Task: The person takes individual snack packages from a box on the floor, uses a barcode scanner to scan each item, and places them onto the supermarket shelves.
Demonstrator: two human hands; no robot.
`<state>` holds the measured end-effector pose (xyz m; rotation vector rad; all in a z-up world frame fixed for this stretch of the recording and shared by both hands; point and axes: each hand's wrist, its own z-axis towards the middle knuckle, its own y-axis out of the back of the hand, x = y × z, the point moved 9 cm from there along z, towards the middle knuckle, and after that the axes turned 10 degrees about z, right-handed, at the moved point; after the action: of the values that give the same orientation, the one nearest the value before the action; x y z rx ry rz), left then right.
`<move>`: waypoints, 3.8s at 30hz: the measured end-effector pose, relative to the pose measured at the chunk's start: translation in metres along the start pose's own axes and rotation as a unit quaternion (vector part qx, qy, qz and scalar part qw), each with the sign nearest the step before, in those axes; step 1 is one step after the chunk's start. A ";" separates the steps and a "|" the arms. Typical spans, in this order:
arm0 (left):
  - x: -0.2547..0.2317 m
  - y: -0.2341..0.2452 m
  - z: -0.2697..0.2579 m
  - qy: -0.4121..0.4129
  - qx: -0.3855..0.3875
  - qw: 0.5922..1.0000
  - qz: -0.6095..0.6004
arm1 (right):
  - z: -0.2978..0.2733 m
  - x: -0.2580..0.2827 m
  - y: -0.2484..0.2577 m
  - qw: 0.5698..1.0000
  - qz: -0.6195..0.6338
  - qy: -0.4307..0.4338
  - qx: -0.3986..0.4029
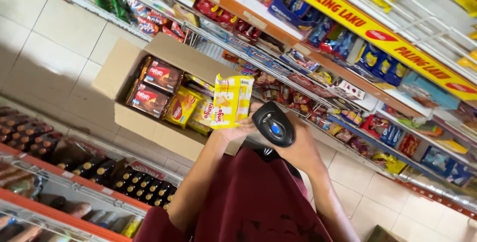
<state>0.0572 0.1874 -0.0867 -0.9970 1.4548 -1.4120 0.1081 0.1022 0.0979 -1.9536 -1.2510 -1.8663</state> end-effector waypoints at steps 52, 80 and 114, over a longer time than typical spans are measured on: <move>0.379 -0.134 0.209 0.363 0.183 0.909 0.091 | -0.196 -0.201 0.350 0.927 0.297 0.046 -0.224; 0.269 -0.132 0.239 -0.140 -0.207 0.710 0.659 | -0.222 -0.246 0.344 0.922 0.288 -0.075 -0.246; 0.319 -0.284 0.238 -0.143 0.027 0.516 0.844 | -0.236 -0.273 0.311 0.571 0.792 -0.082 -0.200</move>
<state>0.1768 -0.2023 0.1826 0.4655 1.2072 0.2375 0.1695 -0.3664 0.0342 -1.9757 1.0160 -0.8223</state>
